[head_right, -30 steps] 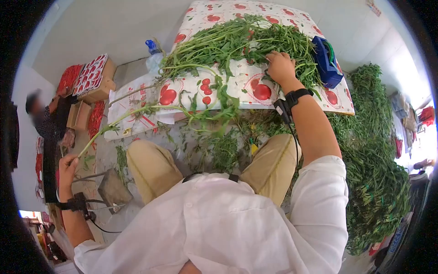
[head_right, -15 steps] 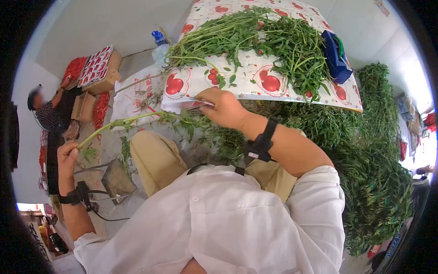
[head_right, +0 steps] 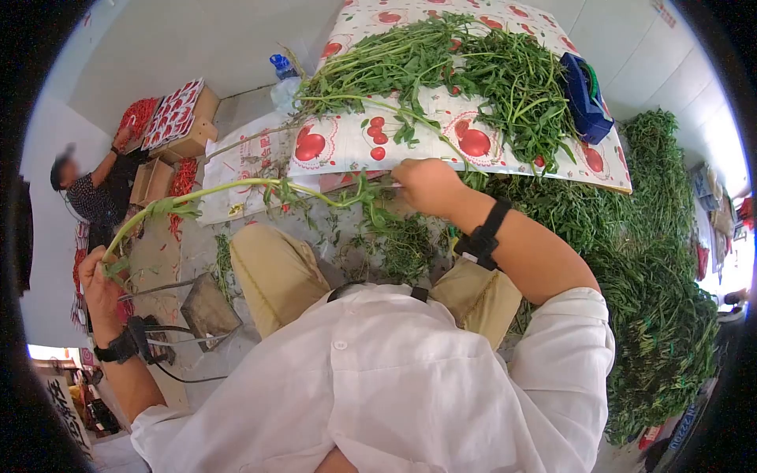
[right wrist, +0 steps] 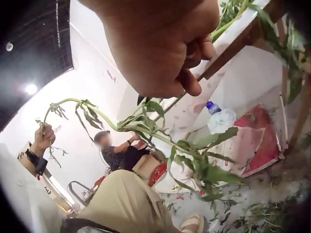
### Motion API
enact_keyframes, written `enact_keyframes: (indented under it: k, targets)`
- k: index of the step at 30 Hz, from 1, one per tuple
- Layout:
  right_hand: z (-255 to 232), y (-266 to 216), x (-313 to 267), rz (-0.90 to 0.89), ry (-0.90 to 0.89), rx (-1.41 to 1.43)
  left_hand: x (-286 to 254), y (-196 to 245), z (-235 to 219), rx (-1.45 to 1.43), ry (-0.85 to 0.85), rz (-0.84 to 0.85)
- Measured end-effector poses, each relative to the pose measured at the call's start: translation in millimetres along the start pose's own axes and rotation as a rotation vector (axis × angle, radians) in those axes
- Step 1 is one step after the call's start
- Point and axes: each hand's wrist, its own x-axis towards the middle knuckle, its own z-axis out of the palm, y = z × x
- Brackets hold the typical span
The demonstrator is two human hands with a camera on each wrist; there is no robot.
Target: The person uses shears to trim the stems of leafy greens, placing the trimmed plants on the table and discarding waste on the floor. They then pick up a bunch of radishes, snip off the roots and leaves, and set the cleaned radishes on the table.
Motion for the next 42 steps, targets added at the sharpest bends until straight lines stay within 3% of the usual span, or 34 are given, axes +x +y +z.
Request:
enact_keyframes:
  k: [2,3,6,7,10,14,16,18,20,21,22,24,26,28,31,34,37,38,42]
  targets:
    - [-7.5,4.9,-4.0,0.004,0.138,0.14,-0.4,-0.9,-0.6,-0.035,0.096,0.069]
    - [-9.5,3.4,-6.3,0.183,0.137,0.362,-0.2,-0.7,-1.0,-0.052,0.145,0.104]
    - [-35.2,-24.3,-3.7,0.494,0.17,1.011,10.0,16.6,-14.0,-0.256,0.035,0.093]
    - [-48.4,-37.3,-3.5,0.453,0.124,1.163,14.6,17.2,-9.9,-0.266,0.082,0.227]
    - [-41.3,-47.4,-6.7,0.35,0.074,1.36,29.5,32.4,-2.0,-0.35,0.068,0.294]
    - [-31.6,-55.3,-6.5,0.295,0.157,1.148,51.7,59.6,31.6,-0.451,-0.051,0.357]
    - [-35.7,-49.5,-9.2,0.371,0.251,1.066,61.8,60.8,36.3,-0.52,-0.113,0.348]
    - [-52.8,-43.8,-11.9,0.42,0.375,1.012,70.6,54.7,40.2,-0.512,-0.104,0.342]
    - [-80.9,-16.0,-17.5,0.439,0.543,0.597,80.1,45.4,48.0,-0.51,-0.108,0.338]
    - [-96.4,2.7,-19.2,0.474,0.624,0.609,85.0,40.4,55.5,-0.512,-0.118,0.336]
    - [-125.1,0.8,-18.4,0.479,0.759,0.428,90.2,34.5,64.2,-0.514,-0.127,0.334]
    - [-160.2,45.5,-24.7,0.531,0.888,0.218,100.1,29.3,108.1,-0.519,0.287,0.208]
    - [-189.7,80.6,-32.4,0.452,0.91,0.214,111.8,19.6,156.9,-0.471,0.361,0.101]
    - [-195.9,128.0,-40.5,0.433,0.966,-0.174,119.5,-3.3,195.9,-0.418,0.125,0.061]
    - [-182.0,140.2,-63.3,0.72,0.8,-0.386,128.6,-34.8,270.2,-0.398,-0.032,-0.008]
    - [-155.6,140.4,-90.4,0.836,0.868,-0.1,125.2,-43.2,318.4,-0.332,0.024,-0.063]
    - [-128.0,143.5,-110.8,0.906,0.931,0.379,124.7,-50.9,331.8,-0.325,0.029,-0.07]
    - [-121.7,119.7,-105.9,0.882,0.93,0.571,125.4,-53.2,329.8,-0.33,0.028,-0.085]
    - [-99.2,63.3,-94.7,0.959,0.615,1.122,122.5,-57.9,322.5,-0.302,0.038,-0.091]
